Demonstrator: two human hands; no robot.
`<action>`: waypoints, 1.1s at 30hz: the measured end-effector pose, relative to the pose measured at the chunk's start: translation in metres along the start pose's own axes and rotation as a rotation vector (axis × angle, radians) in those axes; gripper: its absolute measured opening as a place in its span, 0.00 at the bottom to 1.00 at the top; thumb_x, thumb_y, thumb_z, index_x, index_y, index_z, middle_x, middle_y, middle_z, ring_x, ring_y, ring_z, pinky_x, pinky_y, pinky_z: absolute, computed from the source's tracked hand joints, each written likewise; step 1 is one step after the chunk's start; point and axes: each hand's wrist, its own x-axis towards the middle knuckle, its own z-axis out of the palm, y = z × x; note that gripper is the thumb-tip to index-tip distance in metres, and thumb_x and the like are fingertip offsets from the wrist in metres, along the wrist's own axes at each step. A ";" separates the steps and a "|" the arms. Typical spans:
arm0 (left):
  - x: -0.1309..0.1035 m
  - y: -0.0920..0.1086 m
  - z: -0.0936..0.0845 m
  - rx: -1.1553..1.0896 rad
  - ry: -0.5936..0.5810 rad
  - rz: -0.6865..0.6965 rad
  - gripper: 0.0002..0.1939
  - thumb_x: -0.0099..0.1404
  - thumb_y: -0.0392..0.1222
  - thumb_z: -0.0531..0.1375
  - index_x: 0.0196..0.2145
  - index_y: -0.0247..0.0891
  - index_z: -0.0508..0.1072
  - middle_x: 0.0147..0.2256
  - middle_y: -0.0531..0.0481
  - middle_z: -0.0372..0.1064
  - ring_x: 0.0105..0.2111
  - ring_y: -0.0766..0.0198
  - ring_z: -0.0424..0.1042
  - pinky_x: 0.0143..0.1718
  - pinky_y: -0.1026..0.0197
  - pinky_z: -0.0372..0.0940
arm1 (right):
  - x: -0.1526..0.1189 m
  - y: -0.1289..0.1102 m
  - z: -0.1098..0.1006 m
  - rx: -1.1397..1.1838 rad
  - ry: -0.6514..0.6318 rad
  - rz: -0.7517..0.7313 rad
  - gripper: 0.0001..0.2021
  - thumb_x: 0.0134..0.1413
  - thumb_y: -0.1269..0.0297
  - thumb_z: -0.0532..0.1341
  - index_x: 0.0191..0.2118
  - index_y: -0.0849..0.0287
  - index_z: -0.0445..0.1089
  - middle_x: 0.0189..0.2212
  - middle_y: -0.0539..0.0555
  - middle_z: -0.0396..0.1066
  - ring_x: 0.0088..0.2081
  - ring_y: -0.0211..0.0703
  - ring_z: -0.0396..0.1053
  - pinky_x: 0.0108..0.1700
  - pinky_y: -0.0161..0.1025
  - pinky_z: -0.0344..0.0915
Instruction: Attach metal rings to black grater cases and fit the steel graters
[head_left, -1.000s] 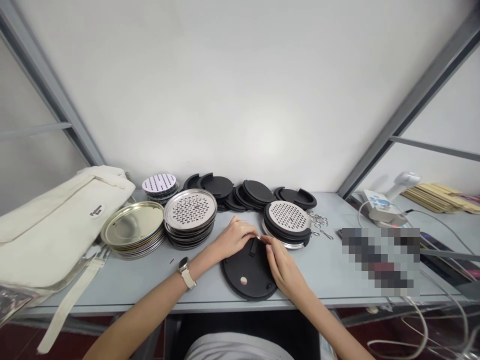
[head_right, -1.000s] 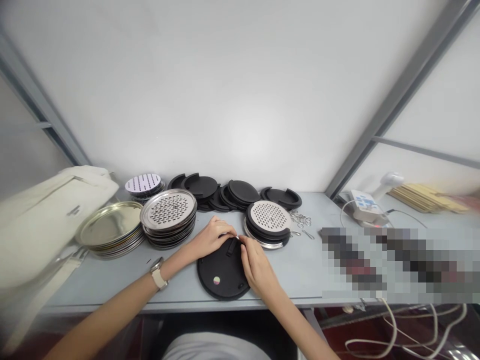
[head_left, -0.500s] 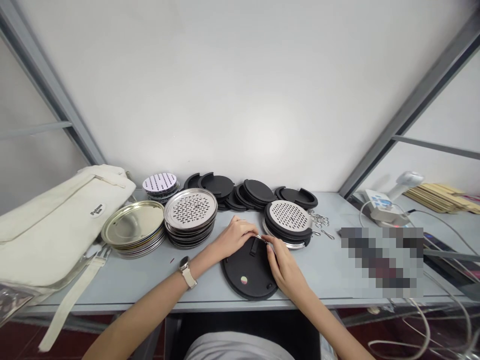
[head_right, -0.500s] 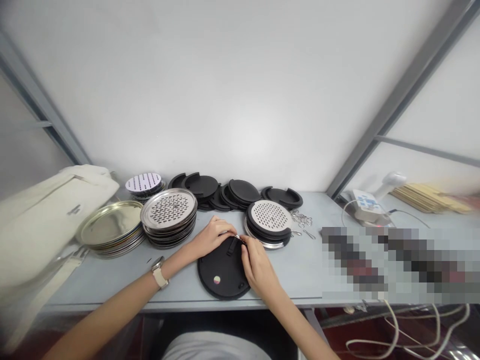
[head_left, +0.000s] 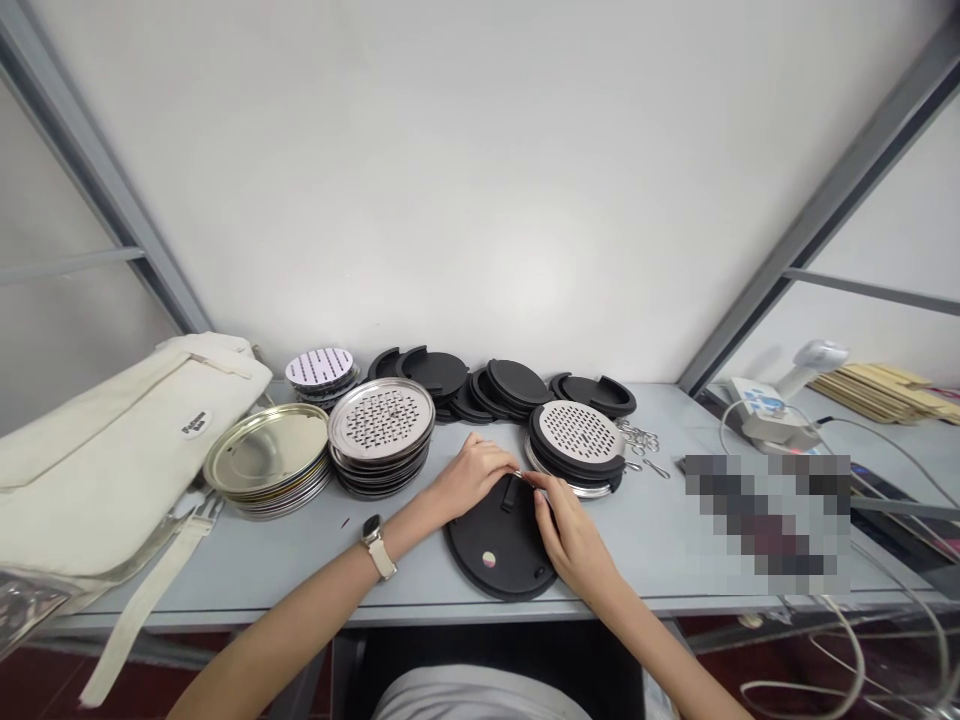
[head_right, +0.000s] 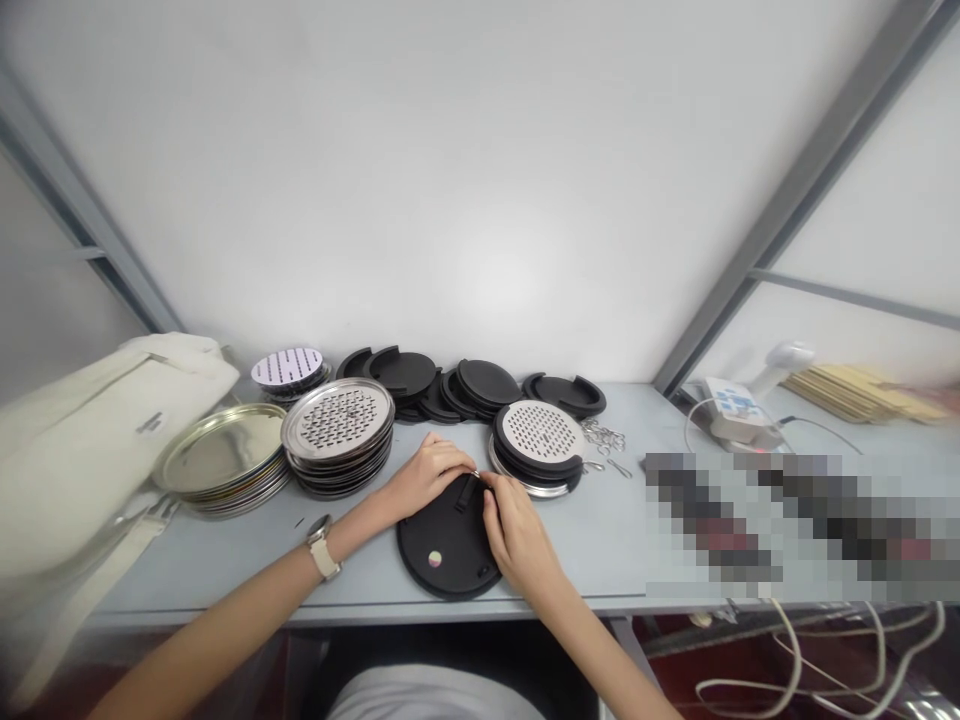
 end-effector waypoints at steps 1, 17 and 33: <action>0.000 0.000 0.000 -0.005 0.004 -0.007 0.12 0.71 0.35 0.51 0.38 0.38 0.74 0.38 0.51 0.75 0.40 0.63 0.71 0.49 0.57 0.53 | 0.000 0.000 0.000 -0.003 0.001 0.000 0.12 0.66 0.67 0.46 0.52 0.56 0.60 0.44 0.59 0.68 0.49 0.49 0.66 0.49 0.47 0.66; 0.002 -0.001 0.001 -0.079 0.012 -0.070 0.11 0.69 0.33 0.53 0.36 0.38 0.75 0.37 0.52 0.76 0.38 0.63 0.72 0.47 0.58 0.52 | -0.001 0.000 -0.001 -0.092 0.001 -0.008 0.12 0.65 0.67 0.49 0.52 0.56 0.59 0.45 0.59 0.68 0.48 0.50 0.66 0.49 0.48 0.65; 0.003 -0.006 0.004 -0.096 0.057 -0.076 0.09 0.66 0.32 0.57 0.34 0.40 0.76 0.34 0.55 0.77 0.35 0.64 0.70 0.46 0.58 0.50 | 0.000 -0.001 -0.004 -0.058 -0.029 0.017 0.13 0.65 0.64 0.49 0.53 0.57 0.58 0.46 0.60 0.68 0.49 0.50 0.67 0.51 0.48 0.65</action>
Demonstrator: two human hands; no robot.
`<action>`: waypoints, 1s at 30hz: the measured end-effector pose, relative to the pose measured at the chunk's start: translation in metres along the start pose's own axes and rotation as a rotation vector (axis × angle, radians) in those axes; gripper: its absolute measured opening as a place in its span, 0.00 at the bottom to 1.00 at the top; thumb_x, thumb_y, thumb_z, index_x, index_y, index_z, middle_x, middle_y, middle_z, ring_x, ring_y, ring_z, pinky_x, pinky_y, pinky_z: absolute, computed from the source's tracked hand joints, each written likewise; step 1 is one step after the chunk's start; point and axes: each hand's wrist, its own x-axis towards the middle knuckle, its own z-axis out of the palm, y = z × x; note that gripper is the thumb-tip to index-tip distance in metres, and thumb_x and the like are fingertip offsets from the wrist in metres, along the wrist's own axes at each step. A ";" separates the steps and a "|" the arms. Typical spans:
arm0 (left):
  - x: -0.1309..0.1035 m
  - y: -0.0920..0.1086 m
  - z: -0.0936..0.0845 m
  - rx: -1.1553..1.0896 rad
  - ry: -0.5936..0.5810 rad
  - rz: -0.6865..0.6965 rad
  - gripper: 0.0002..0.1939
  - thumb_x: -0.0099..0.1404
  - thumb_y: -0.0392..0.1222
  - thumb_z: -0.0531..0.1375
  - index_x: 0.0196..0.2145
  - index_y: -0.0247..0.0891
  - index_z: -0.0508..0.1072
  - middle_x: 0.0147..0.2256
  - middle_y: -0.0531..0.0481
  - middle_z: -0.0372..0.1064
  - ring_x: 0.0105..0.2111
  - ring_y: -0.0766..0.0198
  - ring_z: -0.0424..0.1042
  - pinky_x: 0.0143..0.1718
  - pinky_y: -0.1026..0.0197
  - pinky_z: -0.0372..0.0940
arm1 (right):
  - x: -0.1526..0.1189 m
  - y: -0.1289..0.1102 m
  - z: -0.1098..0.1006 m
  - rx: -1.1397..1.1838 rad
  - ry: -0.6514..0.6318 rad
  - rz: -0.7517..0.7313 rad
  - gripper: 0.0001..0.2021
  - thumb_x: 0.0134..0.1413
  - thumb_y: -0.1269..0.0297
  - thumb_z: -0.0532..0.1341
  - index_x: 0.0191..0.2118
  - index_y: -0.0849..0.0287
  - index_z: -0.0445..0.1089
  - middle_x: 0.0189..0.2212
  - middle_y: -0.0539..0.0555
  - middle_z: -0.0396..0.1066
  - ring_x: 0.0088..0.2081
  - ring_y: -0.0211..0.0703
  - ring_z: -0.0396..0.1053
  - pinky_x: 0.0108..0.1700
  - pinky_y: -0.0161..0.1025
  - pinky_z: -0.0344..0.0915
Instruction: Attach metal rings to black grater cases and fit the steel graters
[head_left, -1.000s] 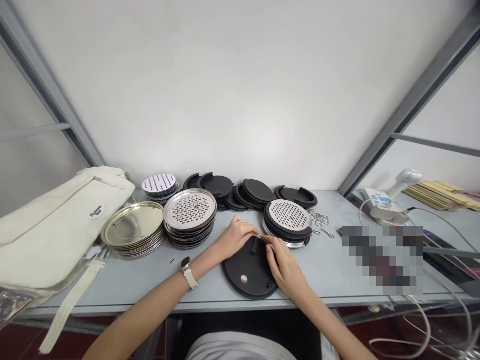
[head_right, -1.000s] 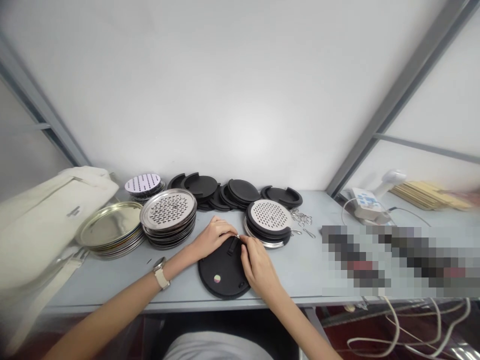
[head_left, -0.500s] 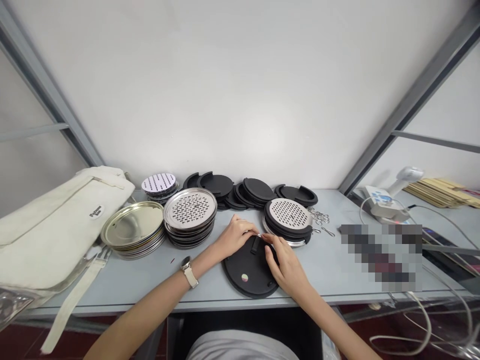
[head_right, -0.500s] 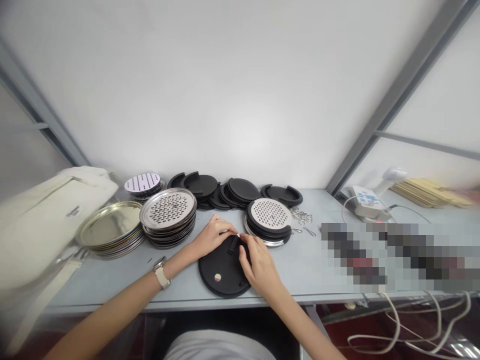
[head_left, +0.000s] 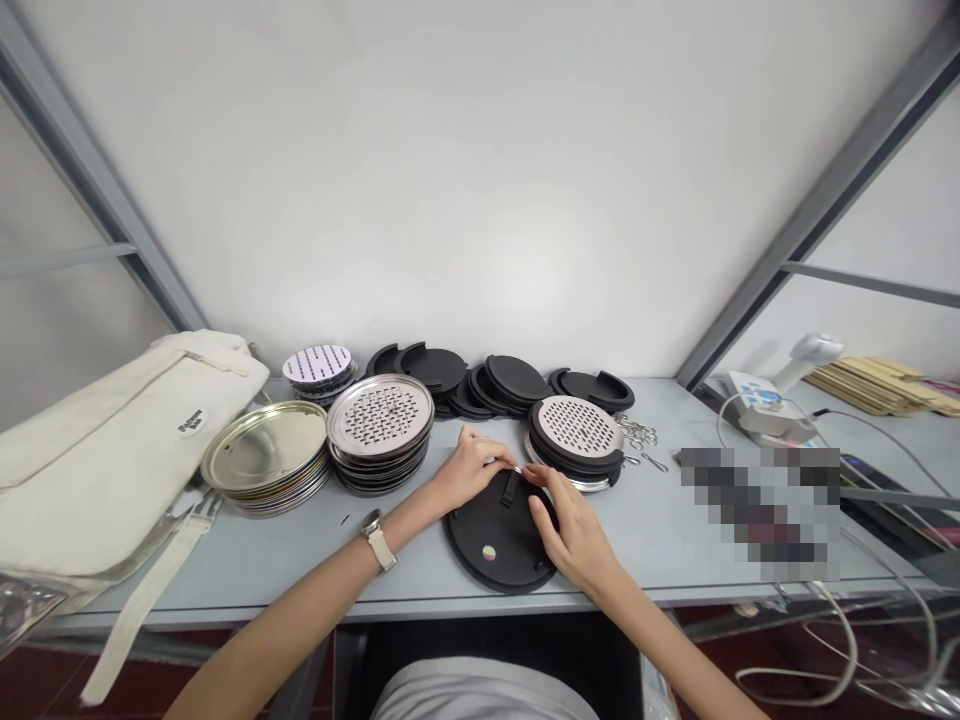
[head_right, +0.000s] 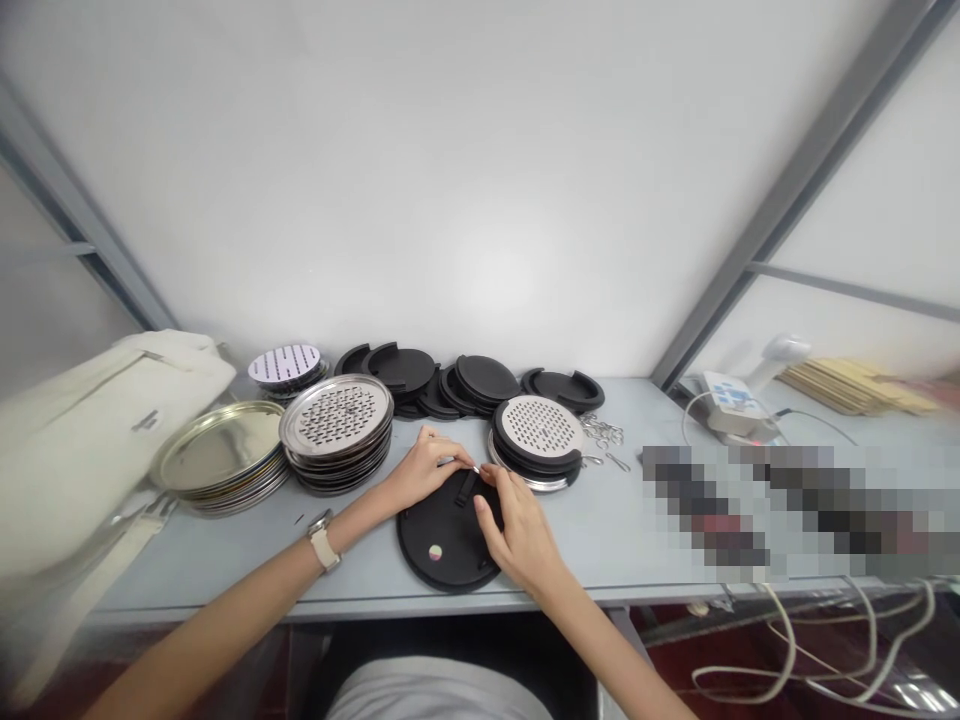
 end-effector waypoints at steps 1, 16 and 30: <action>0.000 -0.001 0.001 0.003 0.001 -0.003 0.09 0.66 0.32 0.57 0.34 0.40 0.76 0.34 0.56 0.77 0.36 0.64 0.70 0.47 0.57 0.49 | 0.000 0.000 0.000 0.001 0.001 0.001 0.13 0.64 0.64 0.49 0.53 0.57 0.58 0.46 0.60 0.68 0.49 0.50 0.67 0.51 0.48 0.65; 0.002 -0.011 0.007 -0.062 0.000 -0.056 0.08 0.66 0.34 0.57 0.33 0.40 0.77 0.35 0.54 0.77 0.39 0.61 0.72 0.50 0.55 0.49 | -0.002 0.001 0.000 -0.011 -0.023 0.005 0.16 0.64 0.61 0.50 0.55 0.58 0.55 0.48 0.61 0.66 0.51 0.50 0.65 0.53 0.49 0.63; 0.001 -0.012 0.007 -0.043 -0.017 -0.044 0.08 0.65 0.32 0.58 0.33 0.39 0.77 0.35 0.53 0.78 0.39 0.62 0.73 0.50 0.56 0.51 | -0.004 0.002 0.001 0.013 -0.042 0.020 0.15 0.64 0.61 0.51 0.54 0.57 0.55 0.50 0.60 0.66 0.53 0.49 0.65 0.54 0.48 0.63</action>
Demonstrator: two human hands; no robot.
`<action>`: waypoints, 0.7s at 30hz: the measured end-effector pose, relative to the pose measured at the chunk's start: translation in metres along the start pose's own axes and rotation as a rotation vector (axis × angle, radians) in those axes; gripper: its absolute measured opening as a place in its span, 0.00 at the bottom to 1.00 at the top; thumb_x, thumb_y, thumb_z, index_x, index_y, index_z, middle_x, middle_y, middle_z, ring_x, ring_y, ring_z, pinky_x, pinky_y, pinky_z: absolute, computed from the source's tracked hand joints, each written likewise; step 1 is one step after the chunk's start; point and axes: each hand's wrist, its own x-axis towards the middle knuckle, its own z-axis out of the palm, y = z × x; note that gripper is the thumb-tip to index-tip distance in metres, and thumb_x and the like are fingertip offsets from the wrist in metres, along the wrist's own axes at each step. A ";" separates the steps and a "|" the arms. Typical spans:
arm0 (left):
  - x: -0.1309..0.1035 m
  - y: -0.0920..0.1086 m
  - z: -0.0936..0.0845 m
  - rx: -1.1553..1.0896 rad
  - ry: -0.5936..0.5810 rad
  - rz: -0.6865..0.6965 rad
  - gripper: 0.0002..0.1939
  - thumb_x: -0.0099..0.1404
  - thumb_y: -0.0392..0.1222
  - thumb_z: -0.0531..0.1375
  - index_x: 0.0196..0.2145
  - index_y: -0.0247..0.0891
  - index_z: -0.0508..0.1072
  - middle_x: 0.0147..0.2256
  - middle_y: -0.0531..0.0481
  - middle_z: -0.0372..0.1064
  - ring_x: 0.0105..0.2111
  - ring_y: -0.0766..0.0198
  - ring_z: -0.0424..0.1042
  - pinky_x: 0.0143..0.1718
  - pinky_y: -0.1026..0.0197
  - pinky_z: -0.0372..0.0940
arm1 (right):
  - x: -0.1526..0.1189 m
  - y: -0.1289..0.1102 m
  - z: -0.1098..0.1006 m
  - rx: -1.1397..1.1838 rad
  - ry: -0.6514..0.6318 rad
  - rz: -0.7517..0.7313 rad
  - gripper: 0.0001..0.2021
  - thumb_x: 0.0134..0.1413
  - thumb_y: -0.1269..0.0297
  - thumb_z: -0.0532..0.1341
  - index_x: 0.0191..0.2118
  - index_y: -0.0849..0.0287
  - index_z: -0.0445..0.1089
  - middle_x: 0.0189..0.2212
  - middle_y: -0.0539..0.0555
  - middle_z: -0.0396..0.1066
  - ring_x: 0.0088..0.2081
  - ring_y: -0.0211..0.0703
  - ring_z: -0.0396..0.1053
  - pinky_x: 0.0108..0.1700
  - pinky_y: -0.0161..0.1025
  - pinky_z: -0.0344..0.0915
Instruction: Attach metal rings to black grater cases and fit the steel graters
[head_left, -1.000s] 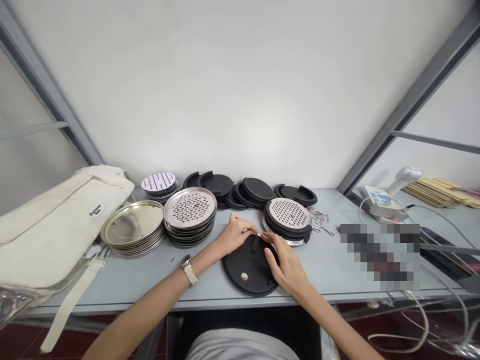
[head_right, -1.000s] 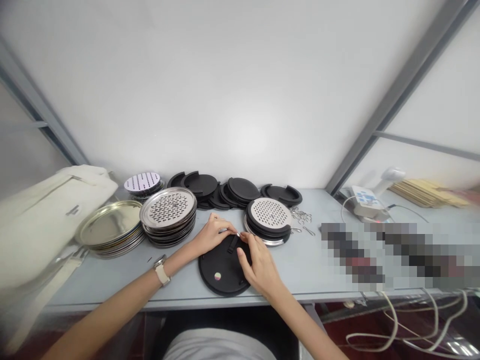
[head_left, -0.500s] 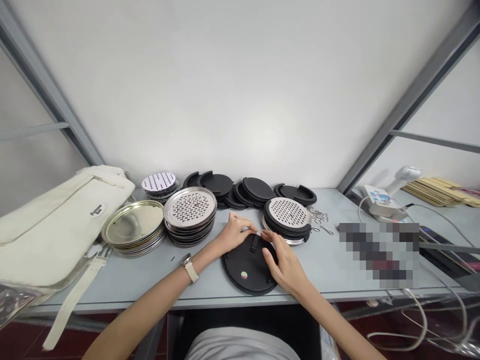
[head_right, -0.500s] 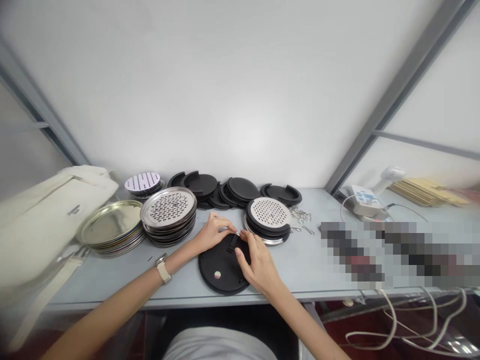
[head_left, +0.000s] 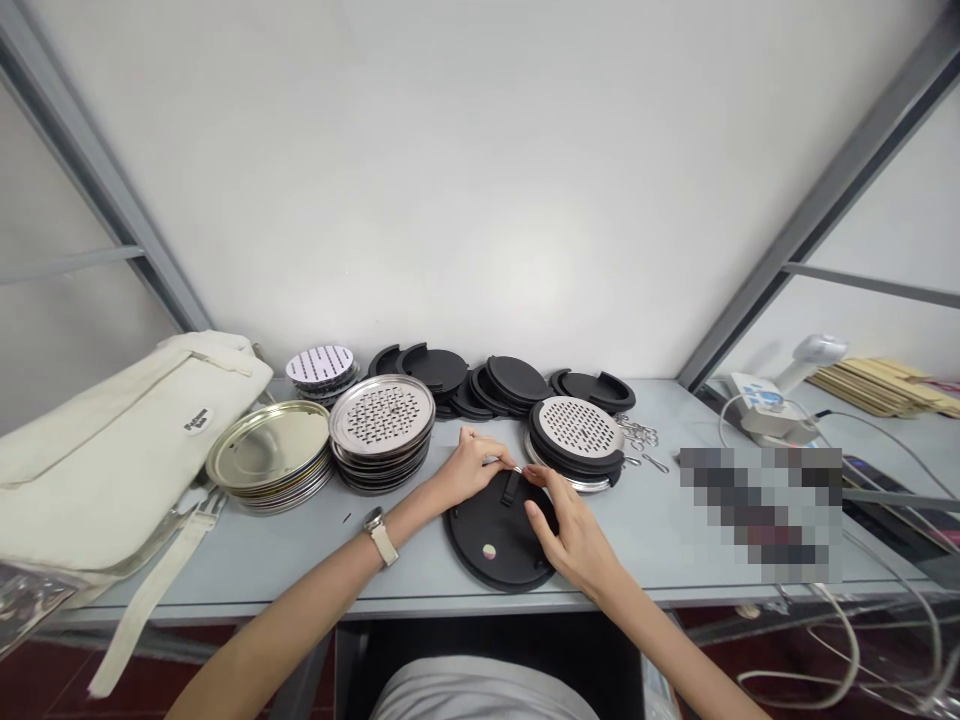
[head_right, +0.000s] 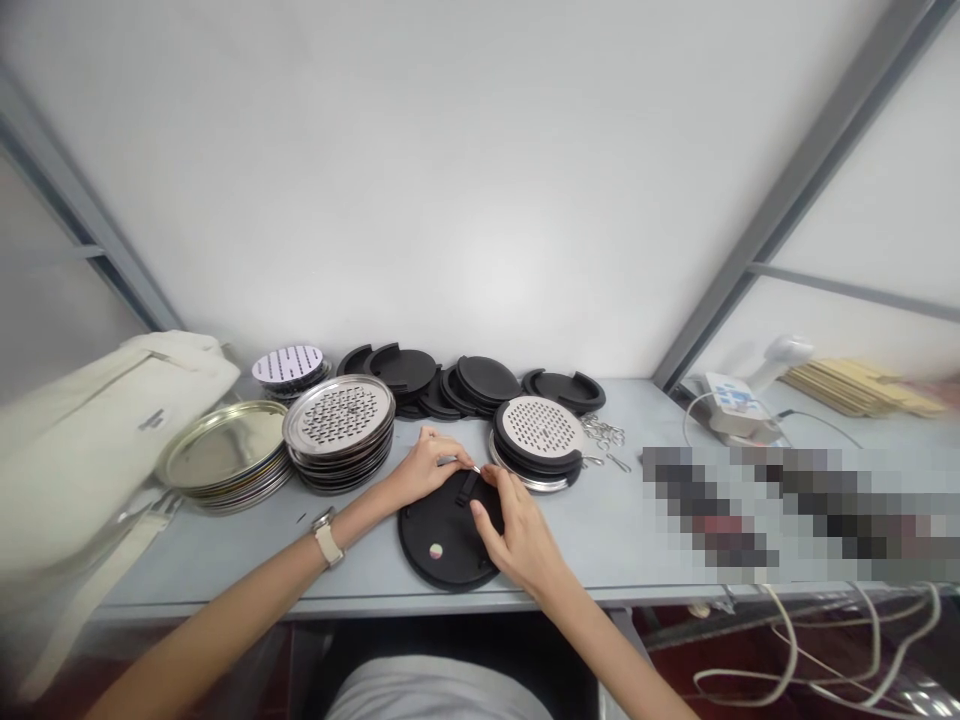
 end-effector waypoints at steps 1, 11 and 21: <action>0.000 0.000 0.000 0.000 -0.002 0.004 0.08 0.65 0.32 0.58 0.33 0.39 0.77 0.35 0.53 0.78 0.39 0.62 0.73 0.50 0.56 0.51 | 0.000 0.000 0.000 0.003 -0.006 0.003 0.15 0.64 0.61 0.51 0.54 0.57 0.55 0.50 0.60 0.66 0.53 0.49 0.65 0.54 0.48 0.63; 0.000 0.002 0.000 -0.009 0.011 0.027 0.09 0.65 0.31 0.58 0.33 0.39 0.77 0.35 0.54 0.78 0.38 0.63 0.73 0.50 0.57 0.50 | 0.000 -0.001 -0.002 0.010 -0.020 0.004 0.17 0.63 0.61 0.52 0.55 0.58 0.55 0.50 0.60 0.66 0.54 0.49 0.65 0.55 0.47 0.64; 0.001 0.003 0.001 -0.057 0.045 -0.003 0.08 0.65 0.32 0.59 0.32 0.39 0.78 0.34 0.55 0.77 0.37 0.64 0.73 0.49 0.58 0.51 | -0.001 0.000 0.000 -0.013 -0.017 -0.018 0.20 0.63 0.61 0.52 0.58 0.58 0.53 0.51 0.61 0.65 0.54 0.50 0.64 0.55 0.50 0.63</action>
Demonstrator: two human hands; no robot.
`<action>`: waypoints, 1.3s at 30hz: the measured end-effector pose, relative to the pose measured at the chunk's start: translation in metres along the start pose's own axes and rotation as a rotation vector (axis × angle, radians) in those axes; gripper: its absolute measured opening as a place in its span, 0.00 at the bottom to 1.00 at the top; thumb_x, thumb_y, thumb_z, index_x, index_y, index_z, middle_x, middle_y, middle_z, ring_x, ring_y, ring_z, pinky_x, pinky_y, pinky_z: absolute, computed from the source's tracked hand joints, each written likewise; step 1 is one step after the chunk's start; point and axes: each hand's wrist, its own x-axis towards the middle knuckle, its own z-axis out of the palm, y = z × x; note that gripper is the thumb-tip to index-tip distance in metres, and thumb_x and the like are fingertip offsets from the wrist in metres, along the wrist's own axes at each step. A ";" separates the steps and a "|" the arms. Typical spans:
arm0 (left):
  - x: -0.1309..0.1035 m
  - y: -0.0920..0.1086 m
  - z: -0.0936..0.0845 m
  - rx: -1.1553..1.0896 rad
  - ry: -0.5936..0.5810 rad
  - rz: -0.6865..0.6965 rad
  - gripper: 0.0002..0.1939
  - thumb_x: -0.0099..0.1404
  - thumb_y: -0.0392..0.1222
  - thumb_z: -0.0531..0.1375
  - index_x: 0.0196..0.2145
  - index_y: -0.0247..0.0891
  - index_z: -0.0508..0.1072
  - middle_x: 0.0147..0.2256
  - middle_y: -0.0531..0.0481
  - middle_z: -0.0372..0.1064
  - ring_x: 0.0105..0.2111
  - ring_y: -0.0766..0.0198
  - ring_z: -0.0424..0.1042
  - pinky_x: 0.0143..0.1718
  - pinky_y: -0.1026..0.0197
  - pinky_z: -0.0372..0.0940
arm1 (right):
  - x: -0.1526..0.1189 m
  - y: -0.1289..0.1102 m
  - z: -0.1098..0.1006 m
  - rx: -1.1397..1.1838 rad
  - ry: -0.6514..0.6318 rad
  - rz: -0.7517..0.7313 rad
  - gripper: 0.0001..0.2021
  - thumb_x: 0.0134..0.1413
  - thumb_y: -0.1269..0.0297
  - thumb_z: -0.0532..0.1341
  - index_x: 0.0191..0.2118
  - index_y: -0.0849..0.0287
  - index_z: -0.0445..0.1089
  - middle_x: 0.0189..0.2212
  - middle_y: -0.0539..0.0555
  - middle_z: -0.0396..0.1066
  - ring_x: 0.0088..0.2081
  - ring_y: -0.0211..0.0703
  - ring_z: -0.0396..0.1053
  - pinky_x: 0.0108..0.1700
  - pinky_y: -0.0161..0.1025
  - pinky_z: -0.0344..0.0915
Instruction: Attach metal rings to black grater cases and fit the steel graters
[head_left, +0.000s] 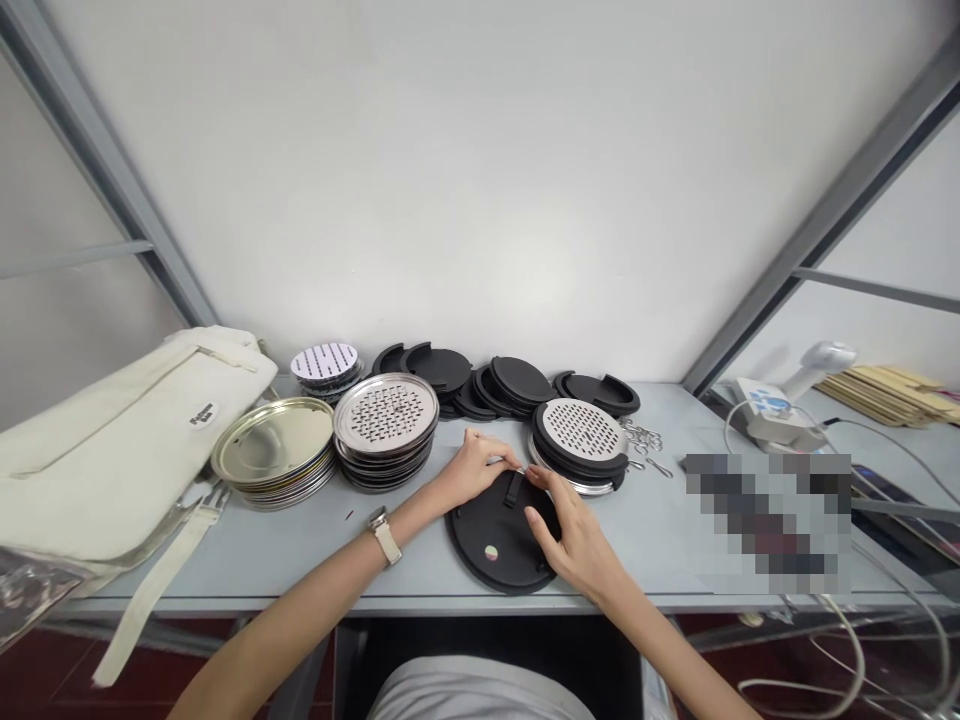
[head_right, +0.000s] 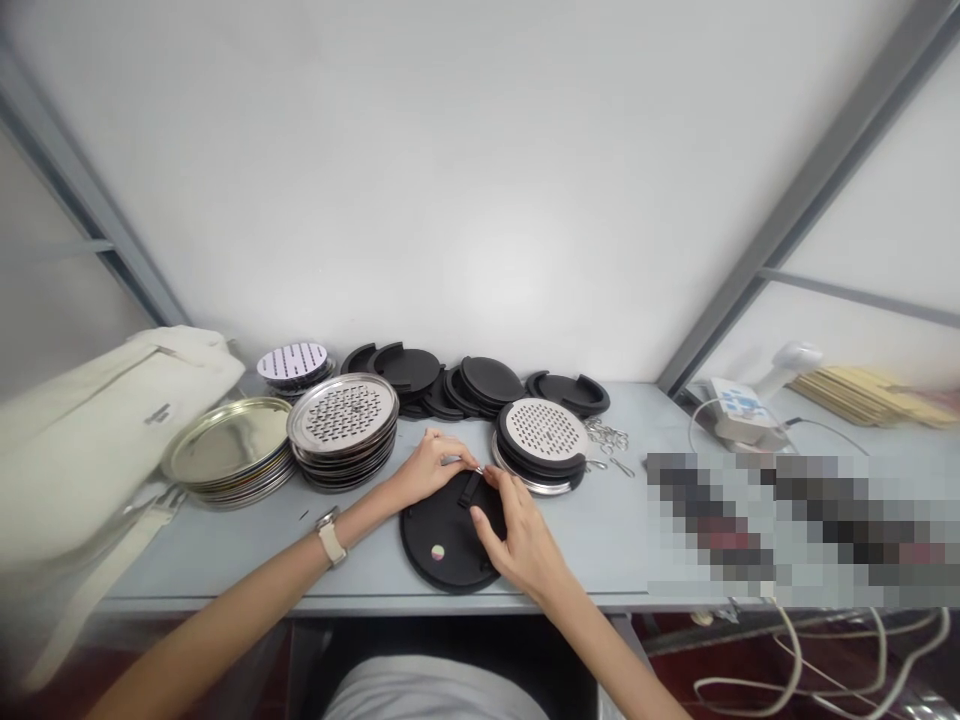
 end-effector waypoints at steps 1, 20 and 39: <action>0.000 0.001 0.000 0.000 -0.001 -0.002 0.08 0.65 0.32 0.59 0.32 0.39 0.78 0.34 0.55 0.77 0.38 0.64 0.73 0.50 0.58 0.51 | 0.000 -0.001 0.000 -0.006 0.003 -0.008 0.20 0.63 0.61 0.52 0.58 0.58 0.53 0.51 0.61 0.65 0.54 0.51 0.64 0.55 0.50 0.64; -0.001 0.011 -0.001 -0.009 0.003 -0.041 0.05 0.65 0.34 0.60 0.34 0.39 0.76 0.37 0.55 0.77 0.40 0.62 0.72 0.49 0.57 0.49 | 0.000 0.002 -0.004 0.037 -0.012 0.021 0.16 0.66 0.63 0.47 0.57 0.56 0.57 0.50 0.60 0.65 0.54 0.49 0.62 0.55 0.49 0.63; -0.002 0.016 -0.003 0.068 -0.007 -0.020 0.05 0.67 0.37 0.57 0.35 0.39 0.73 0.39 0.52 0.74 0.44 0.61 0.68 0.50 0.56 0.51 | 0.001 -0.001 -0.004 0.063 0.042 0.015 0.14 0.66 0.65 0.47 0.55 0.54 0.58 0.50 0.58 0.65 0.54 0.48 0.62 0.55 0.48 0.62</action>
